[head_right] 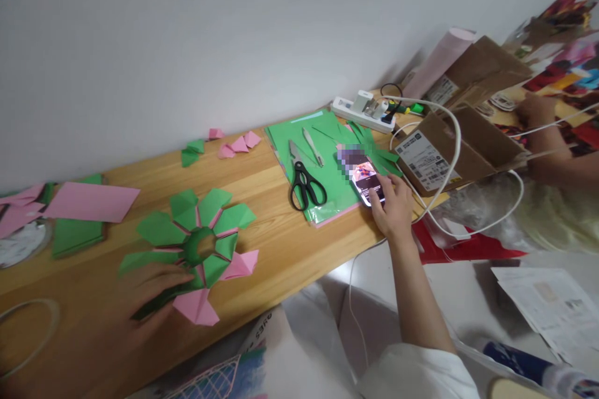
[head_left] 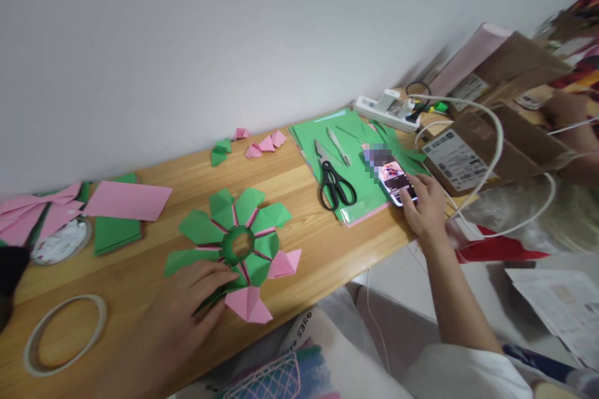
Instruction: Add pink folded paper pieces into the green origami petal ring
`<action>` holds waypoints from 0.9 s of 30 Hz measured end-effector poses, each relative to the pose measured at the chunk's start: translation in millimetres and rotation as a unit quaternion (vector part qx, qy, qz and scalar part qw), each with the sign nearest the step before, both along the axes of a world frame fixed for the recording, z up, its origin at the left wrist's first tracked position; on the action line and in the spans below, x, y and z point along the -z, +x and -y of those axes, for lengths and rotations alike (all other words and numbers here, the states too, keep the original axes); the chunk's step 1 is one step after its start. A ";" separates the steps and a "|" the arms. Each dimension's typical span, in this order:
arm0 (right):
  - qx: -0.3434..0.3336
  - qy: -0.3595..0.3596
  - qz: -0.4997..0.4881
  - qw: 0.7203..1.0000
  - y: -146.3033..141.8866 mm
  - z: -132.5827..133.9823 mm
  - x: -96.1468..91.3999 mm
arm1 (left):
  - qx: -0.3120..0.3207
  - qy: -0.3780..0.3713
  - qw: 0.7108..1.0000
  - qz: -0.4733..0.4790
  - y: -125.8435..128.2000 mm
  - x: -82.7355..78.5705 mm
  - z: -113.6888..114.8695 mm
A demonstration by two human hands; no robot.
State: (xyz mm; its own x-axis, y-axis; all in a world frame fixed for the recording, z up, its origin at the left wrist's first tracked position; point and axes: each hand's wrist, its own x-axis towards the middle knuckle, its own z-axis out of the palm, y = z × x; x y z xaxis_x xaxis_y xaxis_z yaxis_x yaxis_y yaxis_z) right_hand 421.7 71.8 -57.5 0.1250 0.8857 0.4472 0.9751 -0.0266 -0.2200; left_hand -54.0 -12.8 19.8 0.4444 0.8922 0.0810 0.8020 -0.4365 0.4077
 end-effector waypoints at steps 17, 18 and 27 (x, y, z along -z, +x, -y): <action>0.000 -0.003 -0.004 1.000 -4.1 -7.6 -2.5 | -0.014 -0.029 0.999 0.011 2.2 -3.7 0.9; -0.001 0.003 -0.009 1.000 -2.6 -4.6 -2.8 | -0.013 -0.033 0.999 0.010 1.6 -2.8 1.0; -0.036 0.011 -0.043 0.998 11.0 14.0 -1.6 | -0.016 -0.031 0.999 0.014 -4.5 6.8 5.3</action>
State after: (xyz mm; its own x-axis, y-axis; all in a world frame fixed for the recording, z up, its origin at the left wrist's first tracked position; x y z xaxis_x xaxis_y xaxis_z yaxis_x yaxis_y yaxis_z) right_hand 432.7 57.8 -55.9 0.0994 0.8838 0.4571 0.9518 0.0495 -0.3028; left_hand -58.5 -18.1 12.9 0.4141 0.9094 0.0378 0.8029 -0.3845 0.4556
